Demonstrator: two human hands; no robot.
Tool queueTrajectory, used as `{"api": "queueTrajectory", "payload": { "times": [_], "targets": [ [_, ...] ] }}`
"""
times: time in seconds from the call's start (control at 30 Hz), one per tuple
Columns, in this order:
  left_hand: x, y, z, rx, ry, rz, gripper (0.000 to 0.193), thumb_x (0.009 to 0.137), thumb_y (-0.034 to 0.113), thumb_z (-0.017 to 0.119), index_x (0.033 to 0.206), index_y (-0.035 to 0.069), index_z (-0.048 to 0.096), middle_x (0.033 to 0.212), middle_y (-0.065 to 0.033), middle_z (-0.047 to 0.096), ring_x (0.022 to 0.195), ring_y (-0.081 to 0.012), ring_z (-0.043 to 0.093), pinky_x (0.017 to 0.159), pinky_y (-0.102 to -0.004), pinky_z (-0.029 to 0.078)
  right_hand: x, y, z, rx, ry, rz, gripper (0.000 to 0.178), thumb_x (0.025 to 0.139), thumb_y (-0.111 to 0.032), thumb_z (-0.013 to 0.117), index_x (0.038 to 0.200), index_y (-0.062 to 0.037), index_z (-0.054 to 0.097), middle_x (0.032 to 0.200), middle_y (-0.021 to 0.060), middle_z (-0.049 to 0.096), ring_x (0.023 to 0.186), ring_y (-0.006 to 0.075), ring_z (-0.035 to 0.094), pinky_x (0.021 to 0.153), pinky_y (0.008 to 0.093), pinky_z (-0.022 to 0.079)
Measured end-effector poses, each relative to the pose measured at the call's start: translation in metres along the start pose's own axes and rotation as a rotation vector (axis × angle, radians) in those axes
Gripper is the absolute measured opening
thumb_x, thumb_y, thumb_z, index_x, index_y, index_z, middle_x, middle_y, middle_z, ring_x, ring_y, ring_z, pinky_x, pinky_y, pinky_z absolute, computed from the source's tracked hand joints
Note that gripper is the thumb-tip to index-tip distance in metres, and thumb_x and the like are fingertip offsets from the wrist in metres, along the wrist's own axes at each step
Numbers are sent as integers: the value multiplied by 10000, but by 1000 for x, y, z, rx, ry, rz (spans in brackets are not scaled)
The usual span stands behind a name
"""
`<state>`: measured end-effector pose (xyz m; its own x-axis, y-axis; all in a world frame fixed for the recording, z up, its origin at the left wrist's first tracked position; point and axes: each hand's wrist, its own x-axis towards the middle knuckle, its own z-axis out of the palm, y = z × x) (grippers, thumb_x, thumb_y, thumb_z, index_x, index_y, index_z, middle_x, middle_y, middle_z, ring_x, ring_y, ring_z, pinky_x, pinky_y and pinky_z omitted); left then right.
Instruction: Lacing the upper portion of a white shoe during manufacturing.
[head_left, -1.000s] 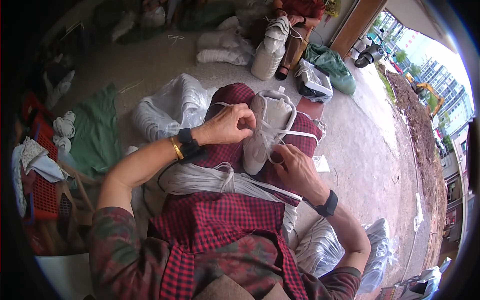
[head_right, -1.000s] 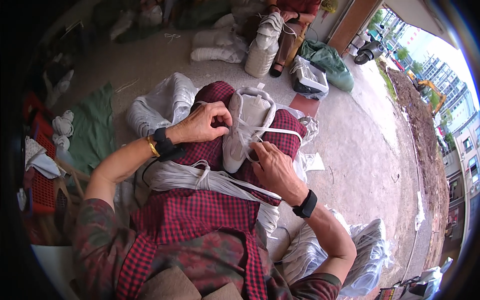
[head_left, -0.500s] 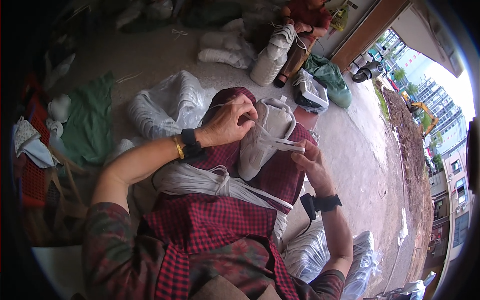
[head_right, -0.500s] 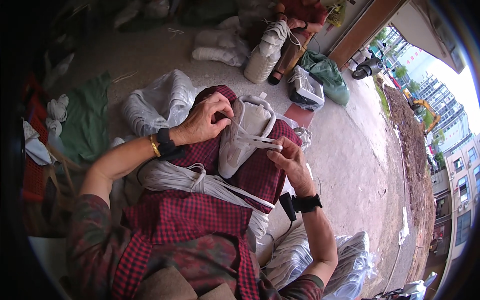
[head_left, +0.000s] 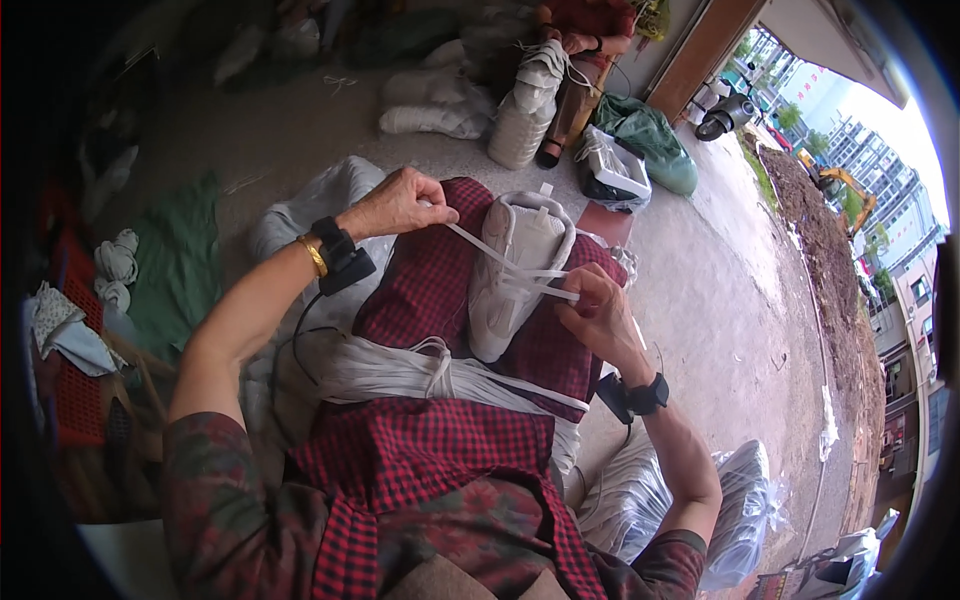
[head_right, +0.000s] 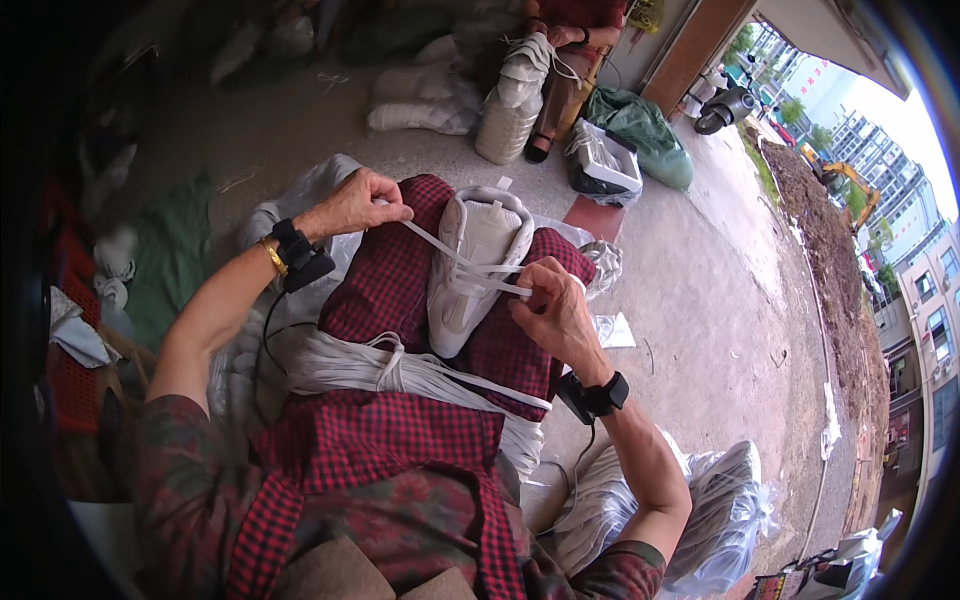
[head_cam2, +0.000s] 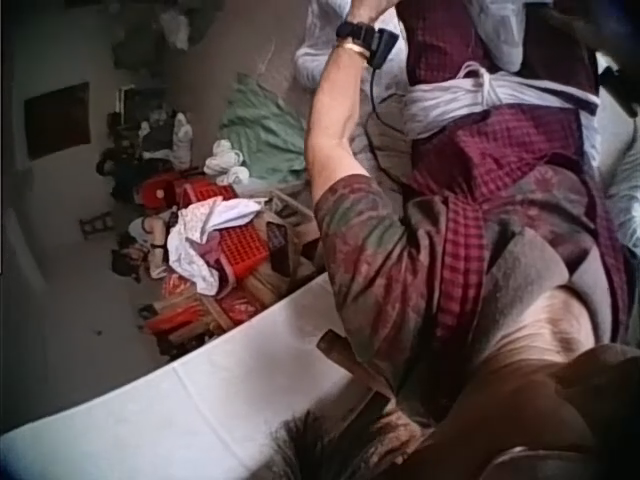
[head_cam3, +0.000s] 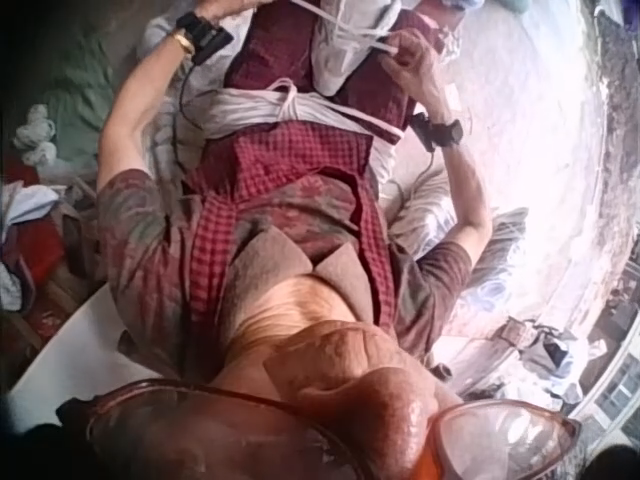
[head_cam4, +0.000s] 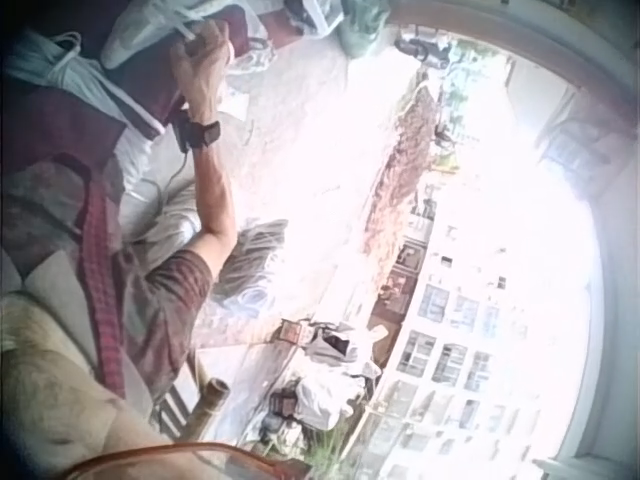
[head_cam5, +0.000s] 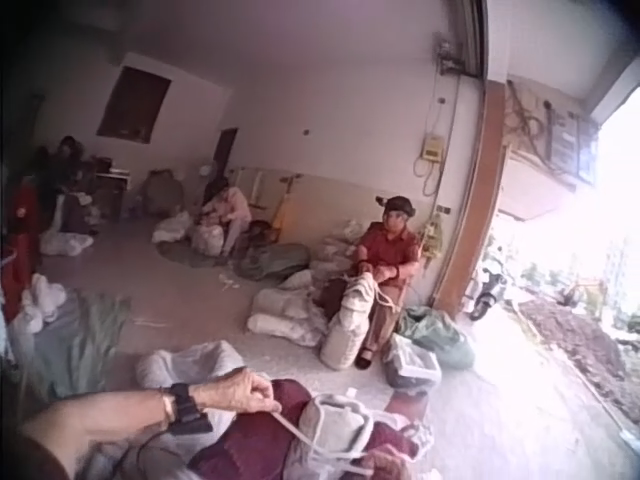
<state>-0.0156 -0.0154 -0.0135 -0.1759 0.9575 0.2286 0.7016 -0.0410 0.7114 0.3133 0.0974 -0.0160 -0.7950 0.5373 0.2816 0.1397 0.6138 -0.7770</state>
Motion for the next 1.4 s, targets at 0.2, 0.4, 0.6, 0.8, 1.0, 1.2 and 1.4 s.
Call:
{"api": "queueTrajectory", "payload": {
  "times": [0.2, 0.4, 0.6, 0.8, 1.0, 1.2, 1.4],
  "targets": [
    [-22, -59, -72, 152, 233, -137, 277, 814, 274, 763, 739, 18, 689, 619, 16, 586, 601, -69, 505, 569, -276, 423, 9, -10, 4, -226, -101, -104, 249, 740, -22, 700, 961, -53, 590, 861, 41, 538, 645, 145, 543, 595, 287, 451],
    [-33, -57, -47, 180, 163, -169, 297, 857, 289, 707, 810, -3, 678, 653, -44, 586, 647, -122, 538, 644, -321, 455, 6, 9, 3, -132, 16, 26, 241, 746, -14, 695, 930, -49, 543, 745, 10, 523, 635, 116, 533, 591, 277, 450],
    [-26, 10, -4, 73, 186, 80, 241, 823, 141, 708, 1024, 20, 653, 1010, -86, 673, 926, -203, 654, 828, -340, 520, 5, -1, 13, -305, 261, -221, 262, 766, -7, 674, 995, -3, 548, 911, 108, 560, 801, 266, 612, 726, 351, 511],
    [-16, 46, 41, 154, 25, 512, 278, 736, -19, 691, 987, 12, 577, 934, -98, 574, 874, -241, 624, 753, -343, 516, 17, 0, 4, -314, 50, -222, 199, 820, 16, 603, 1012, -25, 570, 933, 147, 586, 834, 346, 624, 719, 412, 511],
    [-24, 56, 47, 319, 73, 567, 92, 823, 106, 671, 883, 64, 615, 753, -120, 564, 668, -286, 632, 642, -421, 516, 13, -20, 11, -452, -23, -284, 239, 816, -8, 599, 1053, -32, 596, 917, 160, 593, 828, 387, 638, 692, 455, 517],
    [-4, 62, 32, -751, -453, -153, 370, 973, 265, 587, 653, 78, 575, 551, 66, 437, 473, -24, 333, 439, -221, 229, 18, -17, 5, -441, -93, -258, 242, 794, -14, 619, 1035, -20, 597, 952, 186, 651, 882, 382, 658, 730, 455, 529],
    [-3, 27, 12, 50, -116, -16, 245, 901, 253, 649, 834, 25, 707, 594, -9, 533, 588, -133, 539, 576, -286, 434, 17, -3, 5, -357, -48, -331, 269, 820, -38, 614, 1089, -36, 613, 959, 173, 676, 849, 373, 675, 711, 452, 539]
  ]
}}
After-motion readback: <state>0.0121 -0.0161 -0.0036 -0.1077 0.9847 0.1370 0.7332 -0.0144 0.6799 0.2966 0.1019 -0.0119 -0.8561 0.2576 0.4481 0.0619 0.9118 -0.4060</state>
